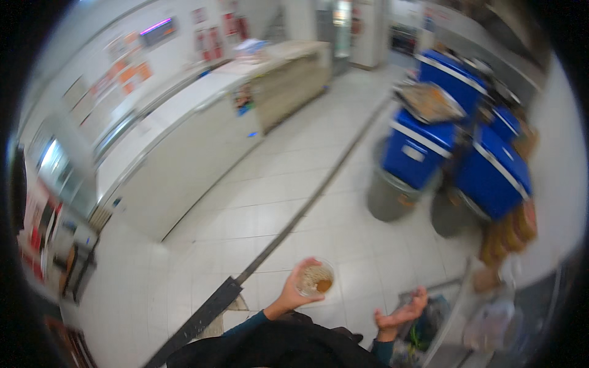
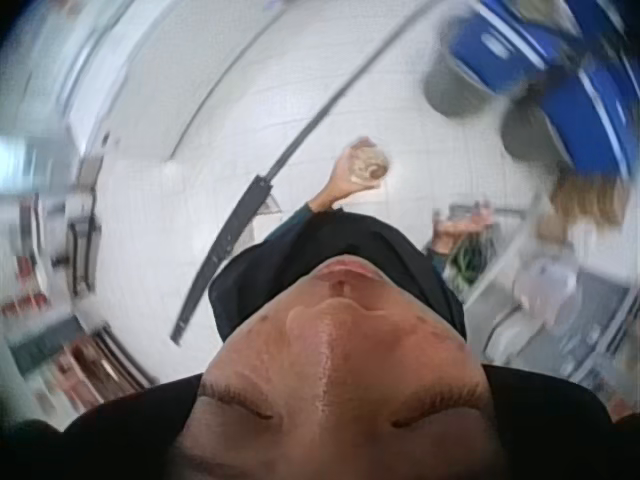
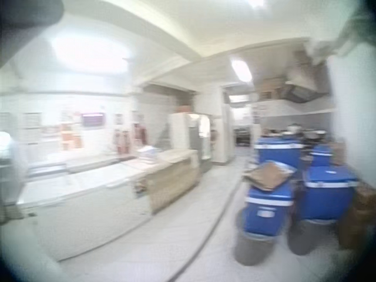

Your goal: The person folds and stacks multiple flat-packed cardboard boxes at a counter. They then move to a beverage station, pour a liquid into a plastic cup, add ice from a freezer, and seal the cup using a heat-sealing machine.

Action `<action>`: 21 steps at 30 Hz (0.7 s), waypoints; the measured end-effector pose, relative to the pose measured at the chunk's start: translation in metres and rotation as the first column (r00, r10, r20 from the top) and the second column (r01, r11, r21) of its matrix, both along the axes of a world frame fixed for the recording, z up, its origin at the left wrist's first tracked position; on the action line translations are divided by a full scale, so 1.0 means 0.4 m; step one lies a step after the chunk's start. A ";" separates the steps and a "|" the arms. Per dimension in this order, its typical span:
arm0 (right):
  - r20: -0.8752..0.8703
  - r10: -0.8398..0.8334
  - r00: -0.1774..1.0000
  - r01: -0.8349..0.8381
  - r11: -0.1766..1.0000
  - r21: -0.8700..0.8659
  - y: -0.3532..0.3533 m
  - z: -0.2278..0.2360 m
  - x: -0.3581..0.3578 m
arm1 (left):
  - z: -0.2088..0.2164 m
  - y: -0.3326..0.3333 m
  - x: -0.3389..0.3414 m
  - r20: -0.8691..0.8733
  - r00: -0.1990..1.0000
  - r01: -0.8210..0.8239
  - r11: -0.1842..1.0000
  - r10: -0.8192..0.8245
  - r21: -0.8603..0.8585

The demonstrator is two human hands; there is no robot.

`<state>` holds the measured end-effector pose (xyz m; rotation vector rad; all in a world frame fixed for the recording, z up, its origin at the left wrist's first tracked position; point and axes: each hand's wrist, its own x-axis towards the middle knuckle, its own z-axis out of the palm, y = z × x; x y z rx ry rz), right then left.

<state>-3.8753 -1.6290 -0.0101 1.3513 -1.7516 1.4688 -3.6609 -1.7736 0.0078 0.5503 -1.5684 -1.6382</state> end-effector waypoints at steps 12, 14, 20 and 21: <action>0.525 0.813 0.253 -0.958 0.135 0.252 -0.776 -0.024 0.756 | -0.013 -0.371 0.686 0.090 0.811 -0.572 0.816 0.578 -0.084; 0.471 0.844 0.257 -0.940 0.106 0.323 -0.920 -0.042 0.820 | -0.029 -0.443 0.790 0.039 0.725 -0.685 0.726 0.687 -0.061; 0.473 0.837 0.275 -0.944 0.140 0.300 -1.445 -0.054 1.085 | -0.032 -0.705 1.108 0.067 0.422 -0.906 0.420 0.904 0.048; 0.473 0.847 0.241 -0.958 0.128 0.258 -1.526 -0.060 1.152 | -0.032 -0.742 1.171 0.063 0.350 -0.936 0.351 0.935 0.007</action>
